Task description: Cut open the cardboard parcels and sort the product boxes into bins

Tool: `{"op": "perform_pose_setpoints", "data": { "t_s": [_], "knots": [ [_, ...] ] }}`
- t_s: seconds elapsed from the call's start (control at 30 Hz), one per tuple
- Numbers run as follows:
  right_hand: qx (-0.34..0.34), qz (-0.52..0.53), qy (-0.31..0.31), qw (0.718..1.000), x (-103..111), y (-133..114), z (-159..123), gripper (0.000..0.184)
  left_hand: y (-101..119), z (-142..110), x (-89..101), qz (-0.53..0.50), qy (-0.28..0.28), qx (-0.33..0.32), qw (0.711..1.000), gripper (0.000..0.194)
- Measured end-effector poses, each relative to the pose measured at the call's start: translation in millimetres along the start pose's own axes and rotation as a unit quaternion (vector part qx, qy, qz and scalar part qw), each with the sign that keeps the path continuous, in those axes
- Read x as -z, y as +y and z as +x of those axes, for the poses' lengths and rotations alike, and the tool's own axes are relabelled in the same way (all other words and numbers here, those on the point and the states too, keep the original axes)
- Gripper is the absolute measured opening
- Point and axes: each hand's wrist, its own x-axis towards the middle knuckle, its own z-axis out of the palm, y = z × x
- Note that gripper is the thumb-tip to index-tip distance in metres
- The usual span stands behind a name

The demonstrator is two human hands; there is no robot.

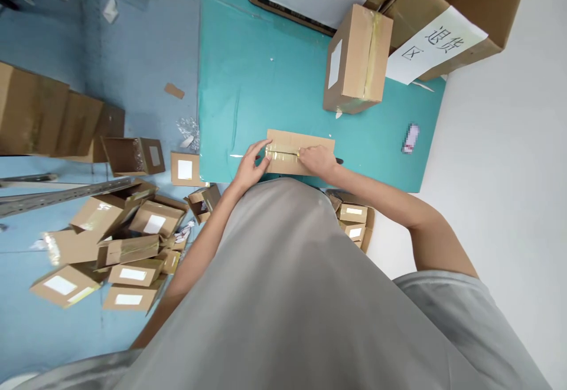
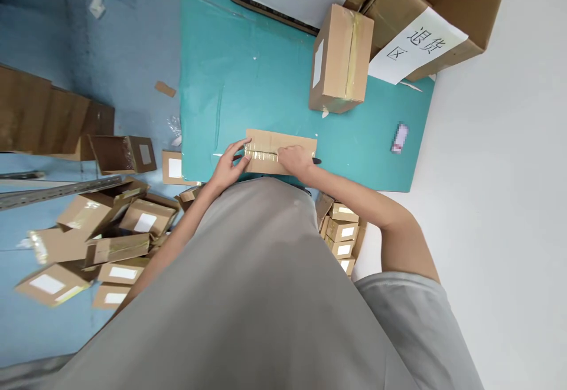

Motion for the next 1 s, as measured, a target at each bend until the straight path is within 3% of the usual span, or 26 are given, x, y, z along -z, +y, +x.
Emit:
{"op": "perform_pose_setpoints", "data": {
  "t_s": [0.13,0.3,0.57,0.7,0.87,1.0],
  "knots": [
    [-0.104,-0.015,-0.016,0.994,-30.0,54.7,-55.5,0.040,3.1,-0.8,-13.7,0.006,0.042,0.020,0.999,0.064],
    [-0.122,-0.003,-0.014,0.992,-62.6,102.3,-94.0,0.040,17.8,1.4,-38.8,0.022,0.057,0.031,0.998,0.057],
    [-0.073,0.023,0.043,0.996,-94.1,124.4,-85.8,0.040,40.1,24.8,-70.0,0.147,0.178,0.076,0.970,0.033],
    [-0.055,0.042,0.064,0.996,-115.9,141.0,-85.6,0.041,39.7,38.1,-84.4,0.204,0.229,0.069,0.949,0.038],
    [-0.030,0.070,0.086,0.993,-141.7,157.4,-80.7,0.046,37.9,36.1,-86.5,0.232,0.239,0.079,0.939,0.038],
    [-0.016,0.101,0.096,0.990,-148.7,160.5,-74.4,0.046,40.8,35.4,-82.8,0.227,0.229,0.100,0.941,0.037]
  ]
}}
